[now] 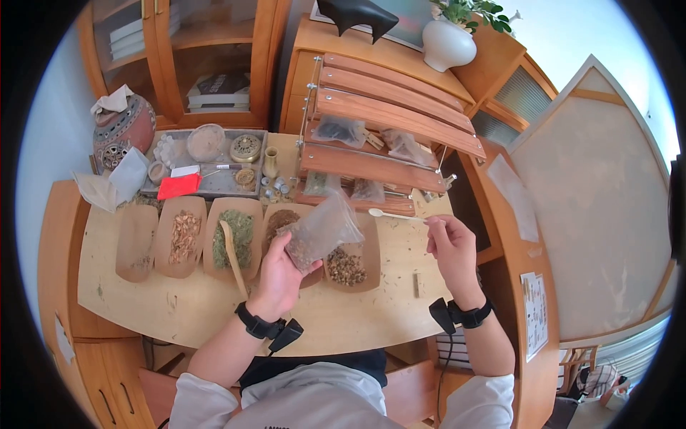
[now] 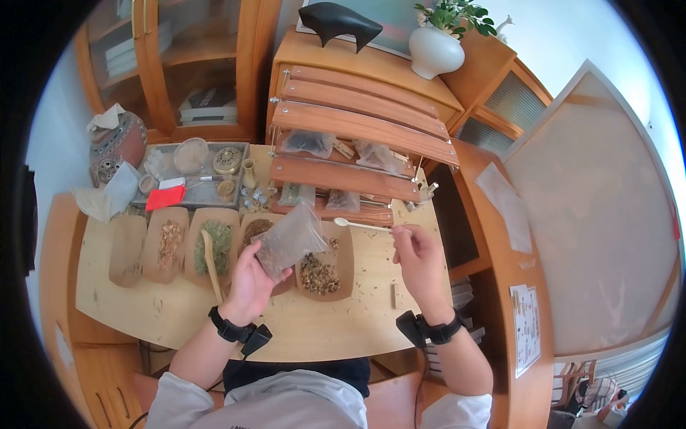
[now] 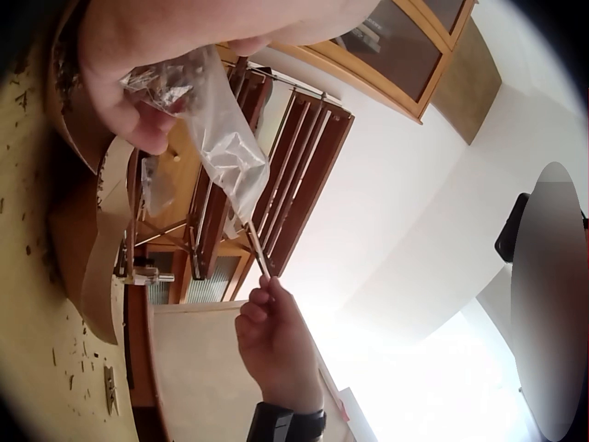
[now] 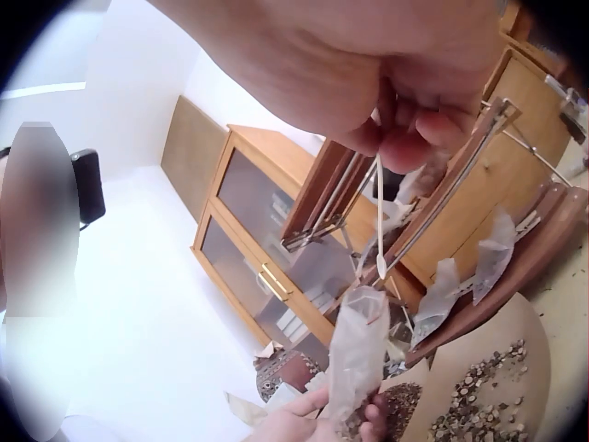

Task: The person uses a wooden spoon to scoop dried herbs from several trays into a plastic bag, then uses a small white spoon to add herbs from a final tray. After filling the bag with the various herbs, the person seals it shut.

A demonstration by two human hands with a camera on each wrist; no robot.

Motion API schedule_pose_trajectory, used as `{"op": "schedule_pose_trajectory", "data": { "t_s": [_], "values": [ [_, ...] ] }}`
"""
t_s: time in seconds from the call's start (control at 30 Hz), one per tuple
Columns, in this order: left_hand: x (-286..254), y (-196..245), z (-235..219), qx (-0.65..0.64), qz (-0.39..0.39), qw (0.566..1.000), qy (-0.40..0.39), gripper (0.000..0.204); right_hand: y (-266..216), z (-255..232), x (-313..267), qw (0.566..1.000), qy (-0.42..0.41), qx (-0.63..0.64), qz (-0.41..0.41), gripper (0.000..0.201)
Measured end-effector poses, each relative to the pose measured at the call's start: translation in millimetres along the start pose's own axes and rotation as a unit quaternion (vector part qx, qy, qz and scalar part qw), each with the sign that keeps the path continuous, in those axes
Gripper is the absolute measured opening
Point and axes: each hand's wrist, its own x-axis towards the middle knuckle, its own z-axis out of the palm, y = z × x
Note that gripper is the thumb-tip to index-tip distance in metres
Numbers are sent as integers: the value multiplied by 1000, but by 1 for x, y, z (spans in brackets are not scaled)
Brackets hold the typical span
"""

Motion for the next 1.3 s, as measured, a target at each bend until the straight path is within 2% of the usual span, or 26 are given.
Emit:
{"op": "schedule_pose_trajectory", "data": {
  "t_s": [0.07, 0.1, 0.23, 0.33, 0.47, 0.57, 0.77, 0.87, 1.07, 1.1, 1.2, 1.3],
  "values": [
    [1, 0, -1, -5, 5, 1000, 13, 43, 27, -2, 2, 1000, -18, -6, 4, 20],
    [1, 0, -1, -7, 4, 1000, 18, 43, 32, 1, 0, 995, -56, -81, 11, 19],
    [3, -1, -1, 0, 5, 1000, 13, 43, 80, 20, -9, 991, -109, -73, 37, 21],
    [3, -1, -1, 2, 3, 1000, 5, 43, 85, 27, -13, 981, -168, -48, 81, 22],
    [5, -2, -2, 2, -1, 1000, 8, 43, 83, 35, -14, 960, -205, 22, 189, 22],
    [5, -2, -2, 0, 2, 1000, 6, 43, 81, 34, -13, 945, -222, 57, 235, 21],
    [5, -1, -3, -4, 6, 1000, 8, 44, 81, 24, -9, 923, -227, 149, 274, 19],
    [4, -1, -2, -5, 4, 1000, 9, 44, 67, 14, -5, 928, -193, 148, 281, 18],
    [4, 0, -2, -3, 6, 1000, 13, 44, 27, -18, 15, 957, -130, 136, 221, 19],
    [4, -1, -2, -3, 5, 1000, 11, 44, 21, -23, 20, 959, -140, 127, 210, 20],
    [3, -1, -1, 3, -5, 1000, -10, 44, -1, -18, 25, 972, -111, 120, 168, 21],
    [1, -1, 2, 10, -13, 1000, -25, 45, -13, -2, 21, 986, -110, 53, 111, 22]
  ]
}}
